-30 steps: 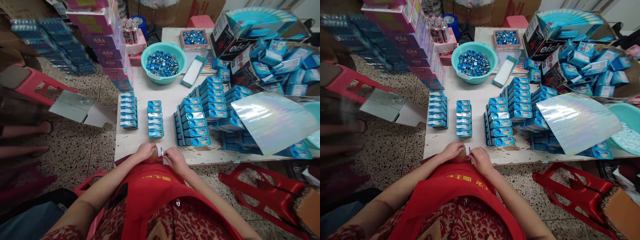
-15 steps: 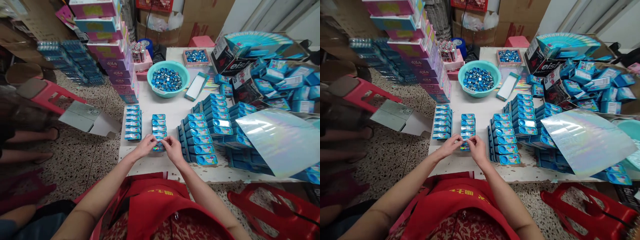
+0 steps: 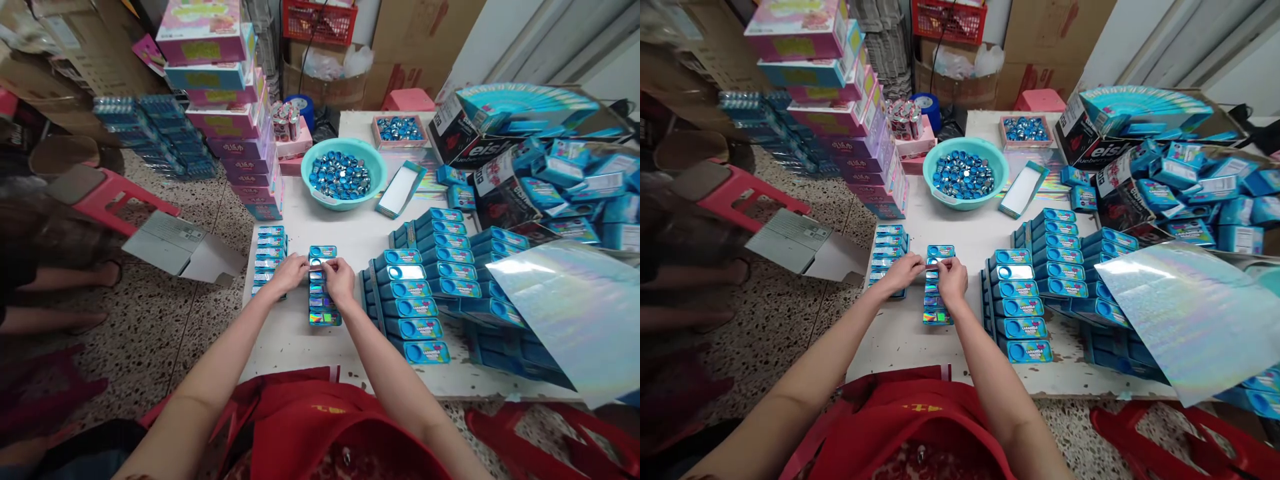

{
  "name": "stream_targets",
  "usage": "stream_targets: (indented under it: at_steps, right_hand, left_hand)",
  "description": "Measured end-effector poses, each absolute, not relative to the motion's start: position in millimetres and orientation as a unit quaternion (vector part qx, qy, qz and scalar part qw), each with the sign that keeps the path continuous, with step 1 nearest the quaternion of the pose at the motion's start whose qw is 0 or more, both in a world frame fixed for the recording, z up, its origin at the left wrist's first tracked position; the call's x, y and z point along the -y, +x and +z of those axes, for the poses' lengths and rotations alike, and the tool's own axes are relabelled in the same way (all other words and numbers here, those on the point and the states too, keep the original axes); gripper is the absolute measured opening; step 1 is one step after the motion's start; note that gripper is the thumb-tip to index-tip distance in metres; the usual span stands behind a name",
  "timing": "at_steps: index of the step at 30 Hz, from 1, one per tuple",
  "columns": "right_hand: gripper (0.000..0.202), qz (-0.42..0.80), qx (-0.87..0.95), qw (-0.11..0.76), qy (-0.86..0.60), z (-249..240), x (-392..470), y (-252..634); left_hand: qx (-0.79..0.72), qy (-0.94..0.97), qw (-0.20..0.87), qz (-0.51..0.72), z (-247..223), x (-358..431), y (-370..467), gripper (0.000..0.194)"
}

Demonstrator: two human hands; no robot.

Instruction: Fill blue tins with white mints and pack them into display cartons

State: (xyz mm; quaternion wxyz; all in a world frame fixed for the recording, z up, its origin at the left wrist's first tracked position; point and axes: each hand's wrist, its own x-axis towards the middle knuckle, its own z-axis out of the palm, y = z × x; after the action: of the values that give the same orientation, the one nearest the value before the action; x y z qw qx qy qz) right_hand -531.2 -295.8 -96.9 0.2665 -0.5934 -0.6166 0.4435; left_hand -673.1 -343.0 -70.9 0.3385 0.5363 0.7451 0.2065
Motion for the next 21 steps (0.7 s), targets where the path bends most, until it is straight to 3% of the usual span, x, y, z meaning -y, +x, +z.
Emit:
stream_targets:
  at_steps: [5,12,16,21]
  right_hand:
    - [0.009,0.341,0.661,0.295,-0.599,-107.3,286.4,-535.9]
    - [0.012,0.348,0.659,0.287,-0.602,-124.6,279.3,-541.2]
    - [0.009,0.353,0.65,0.288,-0.608,-133.3,277.9,-542.4]
    - [0.023,0.365,0.622,0.312,-0.619,-137.1,276.3,-541.8]
  left_hand:
    - [-0.749,0.516,0.364,0.202,-77.2,333.9,-676.6,0.016]
    - [-0.77,0.498,0.347,0.196,-84.7,330.6,-677.7,0.029]
    - [-0.796,0.47,0.34,0.173,-92.7,324.7,-668.2,0.026]
    - [-0.837,0.416,0.322,0.149,-96.2,316.7,-661.1,0.027]
